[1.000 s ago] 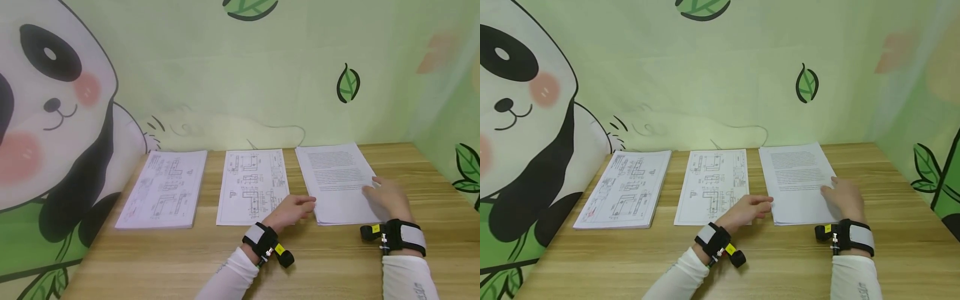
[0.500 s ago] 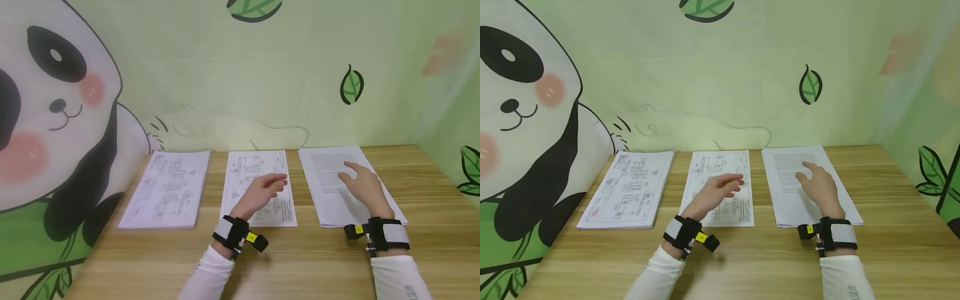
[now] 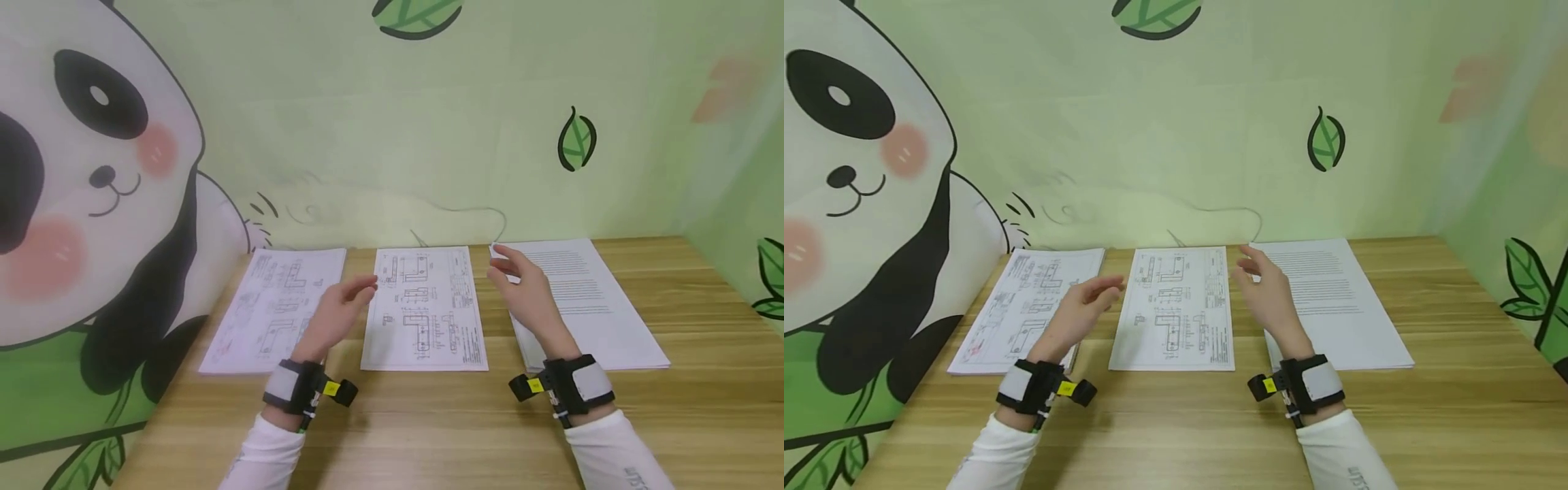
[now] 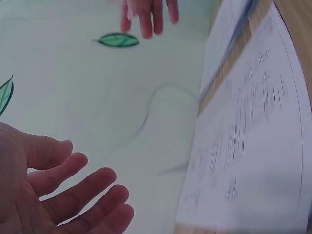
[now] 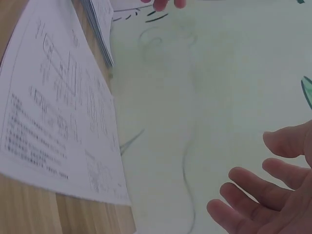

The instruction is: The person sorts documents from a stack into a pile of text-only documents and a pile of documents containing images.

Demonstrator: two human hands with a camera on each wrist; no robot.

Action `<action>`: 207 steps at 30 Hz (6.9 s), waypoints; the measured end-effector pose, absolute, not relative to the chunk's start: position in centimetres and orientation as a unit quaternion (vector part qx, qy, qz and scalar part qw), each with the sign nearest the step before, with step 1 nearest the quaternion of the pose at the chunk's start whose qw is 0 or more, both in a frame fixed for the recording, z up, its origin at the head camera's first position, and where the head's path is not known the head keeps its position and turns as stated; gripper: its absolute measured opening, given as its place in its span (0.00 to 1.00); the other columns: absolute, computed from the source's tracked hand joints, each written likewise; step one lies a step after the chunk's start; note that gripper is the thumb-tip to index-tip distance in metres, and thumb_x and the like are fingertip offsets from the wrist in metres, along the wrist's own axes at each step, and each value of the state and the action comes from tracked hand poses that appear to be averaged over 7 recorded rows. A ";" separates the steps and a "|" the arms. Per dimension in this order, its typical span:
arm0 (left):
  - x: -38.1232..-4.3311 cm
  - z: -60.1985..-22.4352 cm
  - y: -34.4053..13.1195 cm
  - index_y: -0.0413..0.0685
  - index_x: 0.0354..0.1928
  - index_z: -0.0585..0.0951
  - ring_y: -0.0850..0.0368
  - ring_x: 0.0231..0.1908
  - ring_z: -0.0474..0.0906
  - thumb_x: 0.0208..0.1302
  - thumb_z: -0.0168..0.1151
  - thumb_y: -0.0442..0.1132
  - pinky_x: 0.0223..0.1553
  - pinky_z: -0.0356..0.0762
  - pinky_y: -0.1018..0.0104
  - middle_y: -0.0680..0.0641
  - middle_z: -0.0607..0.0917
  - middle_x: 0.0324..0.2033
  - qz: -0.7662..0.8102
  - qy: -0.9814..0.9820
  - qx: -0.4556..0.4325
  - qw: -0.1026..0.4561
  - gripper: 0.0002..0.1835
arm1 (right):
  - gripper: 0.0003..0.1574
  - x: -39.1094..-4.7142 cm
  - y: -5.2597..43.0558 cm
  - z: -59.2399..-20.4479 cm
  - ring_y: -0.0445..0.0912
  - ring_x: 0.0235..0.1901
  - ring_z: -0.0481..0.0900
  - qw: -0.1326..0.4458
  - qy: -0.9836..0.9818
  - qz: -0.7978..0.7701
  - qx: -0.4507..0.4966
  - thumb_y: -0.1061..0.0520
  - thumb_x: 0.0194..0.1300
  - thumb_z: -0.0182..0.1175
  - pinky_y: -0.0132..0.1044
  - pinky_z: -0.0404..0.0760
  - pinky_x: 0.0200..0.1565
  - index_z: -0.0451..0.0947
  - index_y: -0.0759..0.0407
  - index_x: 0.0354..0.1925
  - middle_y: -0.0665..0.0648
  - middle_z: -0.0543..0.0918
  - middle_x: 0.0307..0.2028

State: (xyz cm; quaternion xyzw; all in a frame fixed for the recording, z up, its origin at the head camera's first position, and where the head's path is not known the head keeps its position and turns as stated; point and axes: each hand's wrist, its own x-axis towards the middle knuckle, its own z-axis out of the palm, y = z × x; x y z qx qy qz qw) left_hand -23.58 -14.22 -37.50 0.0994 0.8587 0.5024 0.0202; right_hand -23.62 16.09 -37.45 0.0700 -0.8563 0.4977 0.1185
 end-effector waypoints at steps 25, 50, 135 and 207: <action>-22.1 -39.7 -31.4 0.42 0.69 0.58 0.31 0.66 0.53 0.70 0.40 0.52 0.61 0.55 0.32 0.31 0.55 0.70 0.357 0.925 -0.116 0.048 0.32 | 0.27 -23.1 1.5 -39.3 0.52 0.53 0.78 0.027 -0.786 0.612 0.090 0.58 0.66 0.51 0.49 0.78 0.55 0.67 0.52 0.63 0.61 0.82 0.51; -22.6 -42.5 -33.2 0.27 0.68 0.49 0.24 0.65 0.48 0.64 0.49 0.41 0.62 0.50 0.30 0.22 0.50 0.67 0.281 0.950 -0.083 0.106 0.37 | 0.39 -23.3 -6.4 -44.0 0.55 0.55 0.75 -0.225 -0.686 0.690 0.044 0.57 0.63 0.55 0.49 0.77 0.57 0.55 0.61 0.69 0.69 0.65 0.65; -23.6 -40.6 -16.9 0.63 0.68 0.57 0.51 0.48 0.77 0.71 0.44 0.45 0.52 0.75 0.54 0.47 0.77 0.53 0.595 0.802 0.049 0.000 0.25 | 0.28 -24.0 8.5 -39.4 0.51 0.47 0.78 -0.050 -0.752 0.657 -0.020 0.58 0.69 0.46 0.38 0.76 0.45 0.59 0.53 0.66 0.60 0.77 0.53; -24.4 -39.7 -25.4 0.44 0.69 0.58 0.36 0.66 0.59 0.69 0.44 0.52 0.64 0.60 0.39 0.33 0.62 0.67 0.363 0.931 -0.037 0.016 0.32 | 0.28 -22.8 6.1 -40.4 0.56 0.58 0.73 -0.001 -0.830 0.552 0.080 0.53 0.65 0.54 0.51 0.75 0.58 0.68 0.55 0.63 0.63 0.74 0.60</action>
